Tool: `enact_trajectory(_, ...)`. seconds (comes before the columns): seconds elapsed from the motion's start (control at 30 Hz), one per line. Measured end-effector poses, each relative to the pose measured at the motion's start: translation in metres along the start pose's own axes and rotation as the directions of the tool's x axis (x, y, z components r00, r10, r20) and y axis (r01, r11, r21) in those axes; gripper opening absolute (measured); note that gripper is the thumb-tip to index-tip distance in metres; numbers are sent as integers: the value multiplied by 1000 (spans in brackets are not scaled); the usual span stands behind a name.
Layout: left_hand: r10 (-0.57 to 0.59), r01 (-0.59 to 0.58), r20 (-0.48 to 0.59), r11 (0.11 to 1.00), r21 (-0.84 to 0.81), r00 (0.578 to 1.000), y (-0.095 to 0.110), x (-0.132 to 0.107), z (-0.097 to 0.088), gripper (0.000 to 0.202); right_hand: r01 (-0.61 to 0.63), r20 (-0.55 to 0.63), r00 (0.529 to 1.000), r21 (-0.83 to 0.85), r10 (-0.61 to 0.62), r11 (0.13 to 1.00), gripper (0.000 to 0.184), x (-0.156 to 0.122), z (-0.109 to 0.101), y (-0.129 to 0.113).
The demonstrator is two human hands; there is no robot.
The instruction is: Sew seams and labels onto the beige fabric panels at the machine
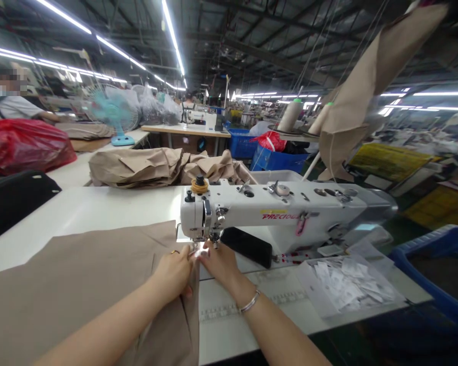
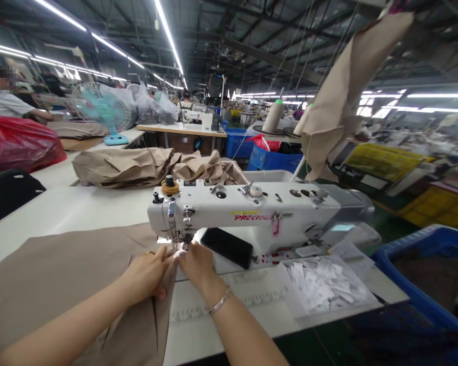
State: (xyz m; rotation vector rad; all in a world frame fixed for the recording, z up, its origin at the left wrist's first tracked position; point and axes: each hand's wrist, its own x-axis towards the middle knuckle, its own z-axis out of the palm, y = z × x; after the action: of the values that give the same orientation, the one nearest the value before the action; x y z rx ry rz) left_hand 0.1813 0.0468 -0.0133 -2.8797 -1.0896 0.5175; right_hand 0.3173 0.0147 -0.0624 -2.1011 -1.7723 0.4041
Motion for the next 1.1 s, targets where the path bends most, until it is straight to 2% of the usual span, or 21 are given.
enact_trajectory(0.07,-5,5,-6,1000,-8,1000,1,1,1,64,136,-22,990,-44,-137,990,25,-10,0,10)
enact_trajectory(0.13,-14,14,-9,1000,-14,1000,2,1,2,66,265,-82,958,-120,-276,957,25,-17,3,19)
enact_trajectory(0.23,-22,22,-4,1000,-15,1000,4,2,2,65,354,-183,899,-234,-399,905,26,-20,11,26)
enact_trajectory(0.4,-26,26,6,1000,-9,1000,6,2,2,63,363,-202,885,-268,-420,893,28,-19,16,26)
enact_trajectory(0.6,-18,18,5,1000,5,1000,8,3,0,54,361,-163,895,-280,-414,890,29,-19,13,23)
enact_trajectory(0.73,-9,9,-8,1000,6,1000,11,-1,-5,62,368,-131,900,-284,-417,885,29,-19,11,22)
enact_trajectory(0.8,13,-14,-18,999,-52,1000,10,-4,-4,61,370,-127,900,-284,-417,885,28,-19,11,21)
enact_trajectory(0.9,-22,-14,-127,962,-273,992,5,-7,8,33,370,-126,900,-283,-417,885,26,-19,11,21)
enact_trajectory(0.97,-54,-29,-220,933,-358,974,-1,-7,22,27,373,-122,900,-284,-419,883,23,-19,11,21)
enact_trajectory(1.03,14,-113,-292,939,-324,956,-6,-6,36,32,373,-118,901,-283,-418,884,22,-19,11,21)
enact_trajectory(1.1,135,-222,-326,943,-247,936,-11,-5,48,36,361,-118,907,-279,-405,890,24,-19,11,21)
